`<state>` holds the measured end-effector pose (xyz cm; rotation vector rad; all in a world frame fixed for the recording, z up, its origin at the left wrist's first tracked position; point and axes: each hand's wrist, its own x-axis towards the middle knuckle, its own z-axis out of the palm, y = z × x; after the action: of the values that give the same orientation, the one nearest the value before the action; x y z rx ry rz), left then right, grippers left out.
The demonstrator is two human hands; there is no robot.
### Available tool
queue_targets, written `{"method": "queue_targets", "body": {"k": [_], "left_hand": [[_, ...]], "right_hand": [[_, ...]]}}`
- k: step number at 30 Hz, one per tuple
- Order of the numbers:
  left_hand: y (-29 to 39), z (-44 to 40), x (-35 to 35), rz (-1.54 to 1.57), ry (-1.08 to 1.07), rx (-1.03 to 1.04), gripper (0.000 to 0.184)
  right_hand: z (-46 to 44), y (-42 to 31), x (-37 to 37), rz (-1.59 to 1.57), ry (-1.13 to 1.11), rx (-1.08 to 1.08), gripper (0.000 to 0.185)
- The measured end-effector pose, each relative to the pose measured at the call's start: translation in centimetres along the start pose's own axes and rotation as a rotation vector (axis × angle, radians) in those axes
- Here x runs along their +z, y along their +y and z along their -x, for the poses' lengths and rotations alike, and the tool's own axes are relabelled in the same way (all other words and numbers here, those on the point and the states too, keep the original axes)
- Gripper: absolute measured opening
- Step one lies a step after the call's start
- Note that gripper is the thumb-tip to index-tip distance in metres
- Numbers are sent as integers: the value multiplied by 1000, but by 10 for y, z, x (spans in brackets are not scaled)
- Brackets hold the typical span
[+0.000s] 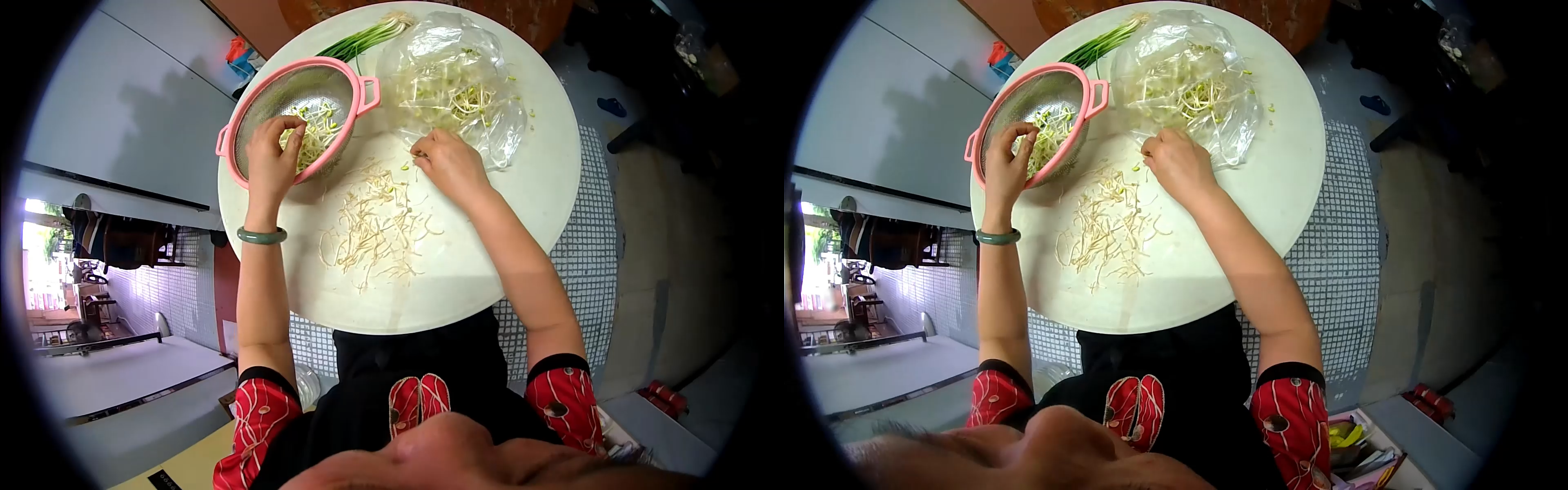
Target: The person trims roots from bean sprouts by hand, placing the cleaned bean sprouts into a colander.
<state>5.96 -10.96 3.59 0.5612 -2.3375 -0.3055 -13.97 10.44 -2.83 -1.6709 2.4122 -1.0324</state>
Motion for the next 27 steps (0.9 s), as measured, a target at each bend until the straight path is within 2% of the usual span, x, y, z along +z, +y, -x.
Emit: {"method": "queue_targets", "body": {"k": [2,3,5,6,8,10,11,12,15,20,27], "left_hand": [[10,3,-2,56,70,2,12],[25,4,-5,-53,183,86,9],[48,9,-6,54,246,126,9],[60,14,-6,105,277,146,10],[87,24,0,386,141,61,11],[93,35,17,482,12,-35,12],[92,39,30,625,-58,-185,14],[93,43,41,766,-125,-333,16],[97,47,55,711,-197,-394,20],[100,46,56,664,-159,-362,17],[105,50,58,515,-102,-284,13]], "right_hand": [[-1,-2,1,62,-22,12,10],[-2,-2,1,23,-15,11,10],[-2,-1,-1,-57,-5,7,9],[-1,-4,-3,-213,-12,51,9],[-4,-10,-12,-521,-21,134,11],[-7,-8,-13,-847,-158,239,14],[-8,-7,-13,-1007,-230,292,16],[-9,-6,-15,-1026,-259,299,17],[-7,-10,-17,-1074,-338,324,19],[-5,-22,-25,-1174,-372,305,18],[-4,-14,-15,-1109,-354,290,19]]}}
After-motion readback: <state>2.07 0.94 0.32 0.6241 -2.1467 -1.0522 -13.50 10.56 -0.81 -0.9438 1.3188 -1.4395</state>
